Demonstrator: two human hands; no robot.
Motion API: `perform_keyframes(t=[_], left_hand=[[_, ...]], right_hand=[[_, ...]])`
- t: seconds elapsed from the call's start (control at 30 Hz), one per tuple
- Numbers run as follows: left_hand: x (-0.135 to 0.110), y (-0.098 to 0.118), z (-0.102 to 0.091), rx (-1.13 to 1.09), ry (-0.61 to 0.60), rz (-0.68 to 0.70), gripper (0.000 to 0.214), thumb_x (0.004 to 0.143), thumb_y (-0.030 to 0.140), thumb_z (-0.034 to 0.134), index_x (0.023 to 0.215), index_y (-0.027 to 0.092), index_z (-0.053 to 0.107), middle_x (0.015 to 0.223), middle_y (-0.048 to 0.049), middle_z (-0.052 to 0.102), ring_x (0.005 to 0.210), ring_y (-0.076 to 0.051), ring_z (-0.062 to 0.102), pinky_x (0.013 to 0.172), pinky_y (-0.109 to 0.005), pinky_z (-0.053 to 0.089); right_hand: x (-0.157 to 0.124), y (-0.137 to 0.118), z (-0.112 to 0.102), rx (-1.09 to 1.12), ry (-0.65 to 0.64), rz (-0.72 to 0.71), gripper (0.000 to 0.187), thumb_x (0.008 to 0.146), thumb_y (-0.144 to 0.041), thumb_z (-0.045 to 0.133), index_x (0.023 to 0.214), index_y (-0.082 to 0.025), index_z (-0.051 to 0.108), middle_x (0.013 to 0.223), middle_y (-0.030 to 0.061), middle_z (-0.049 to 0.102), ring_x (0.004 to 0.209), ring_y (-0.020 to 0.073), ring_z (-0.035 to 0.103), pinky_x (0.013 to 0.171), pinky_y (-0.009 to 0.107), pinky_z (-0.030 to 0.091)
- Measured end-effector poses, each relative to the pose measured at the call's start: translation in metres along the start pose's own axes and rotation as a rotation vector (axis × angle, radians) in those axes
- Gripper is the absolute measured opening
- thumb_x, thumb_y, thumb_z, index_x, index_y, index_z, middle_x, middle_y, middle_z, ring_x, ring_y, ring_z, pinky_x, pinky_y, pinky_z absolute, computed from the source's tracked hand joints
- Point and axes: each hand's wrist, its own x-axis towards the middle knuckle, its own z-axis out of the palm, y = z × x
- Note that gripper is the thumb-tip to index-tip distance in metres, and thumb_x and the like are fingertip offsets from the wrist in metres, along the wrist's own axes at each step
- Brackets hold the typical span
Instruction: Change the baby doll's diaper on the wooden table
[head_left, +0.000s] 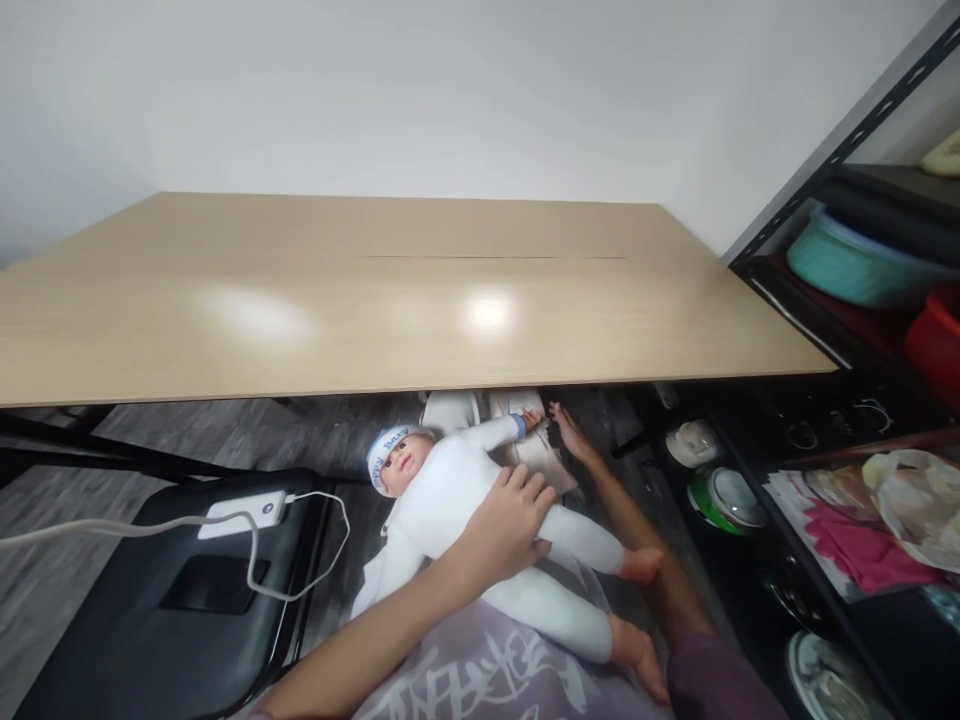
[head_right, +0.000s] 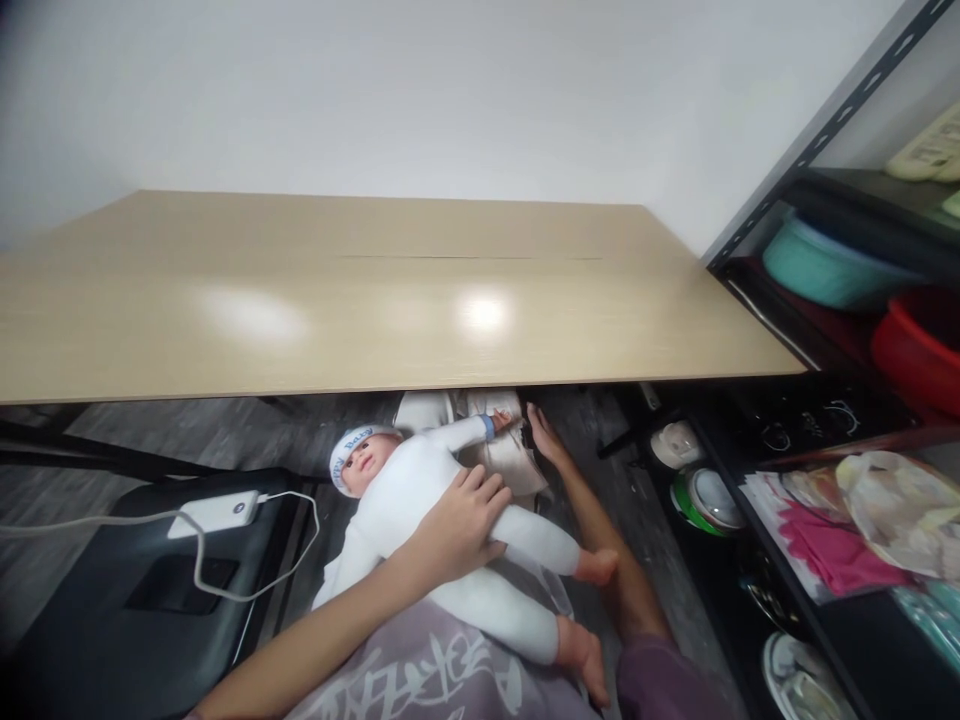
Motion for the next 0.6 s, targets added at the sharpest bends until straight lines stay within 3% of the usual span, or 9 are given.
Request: perform_keyframes(t=[0.07, 0.2, 0.3, 0.4, 0.5, 0.6], left_hand=[[-0.002, 0.0, -0.001, 0.001, 0.007, 0.009, 0.042, 0.092, 0.043, 0.087, 0.12, 0.019, 0.067, 0.119, -0.0106, 0.069, 0.114, -0.034, 0.061, 0.095, -0.047, 0.048], [-0.005, -0.002, -0.001, -0.008, 0.025, 0.027, 0.042, 0.091, 0.043, 0.088, 0.122, 0.021, 0.069, 0.118, -0.0097, 0.068, 0.113, -0.034, 0.06, 0.096, -0.047, 0.049], [-0.006, -0.004, -0.002, -0.022, 0.034, 0.061, 0.044, 0.091, 0.044, 0.089, 0.123, 0.022, 0.07, 0.117, -0.0089, 0.068, 0.113, -0.033, 0.06, 0.101, -0.048, 0.05], [-0.016, -0.005, -0.007, -0.076, 0.078, 0.086, 0.05, 0.096, 0.049, 0.085, 0.135, 0.022, 0.068, 0.129, -0.0109, 0.07, 0.116, -0.033, 0.061, 0.104, -0.049, 0.052], [-0.052, -0.007, -0.007, -0.188, 0.287, 0.078, 0.049, 0.107, 0.043, 0.072, 0.151, 0.027, 0.059, 0.141, -0.0115, 0.071, 0.125, -0.031, 0.065, 0.112, -0.051, 0.054], [-0.119, -0.015, 0.01, -0.228, 0.659, 0.037, 0.036, 0.102, 0.019, 0.065, 0.135, 0.033, 0.062, 0.117, -0.0051, 0.077, 0.113, -0.027, 0.073, 0.111, -0.054, 0.06]], right_hand=[[0.0, -0.012, -0.019, 0.011, -0.078, -0.052, 0.054, 0.114, -0.065, 0.045, 0.134, -0.026, 0.076, 0.141, 0.0126, 0.078, 0.133, 0.0308, 0.071, 0.117, 0.052, 0.056], [-0.002, -0.058, -0.029, -0.056, -0.374, -0.351, 0.051, 0.103, -0.057, 0.071, 0.147, -0.03, 0.073, 0.151, 0.0082, 0.073, 0.144, 0.0301, 0.063, 0.127, 0.05, 0.047], [-0.002, -0.094, -0.005, -0.256, -0.626, -0.607, 0.057, 0.097, -0.043, 0.08, 0.15, -0.025, 0.07, 0.151, 0.0112, 0.072, 0.143, 0.033, 0.063, 0.124, 0.049, 0.049], [-0.001, -0.124, 0.028, -0.519, -0.733, -0.656, 0.039, 0.093, -0.025, 0.078, 0.131, -0.018, 0.074, 0.125, 0.0134, 0.081, 0.114, 0.0335, 0.075, 0.102, 0.045, 0.059], [-0.009, -0.148, 0.046, -0.604, -0.703, -0.755, 0.026, 0.096, -0.021, 0.072, 0.121, -0.018, 0.072, 0.111, 0.0132, 0.082, 0.1, 0.0323, 0.076, 0.091, 0.042, 0.059], [-0.031, -0.165, 0.041, -0.475, -0.586, -0.889, 0.024, 0.099, -0.03, 0.071, 0.12, -0.02, 0.069, 0.113, 0.0135, 0.081, 0.104, 0.0322, 0.075, 0.094, 0.043, 0.058]])
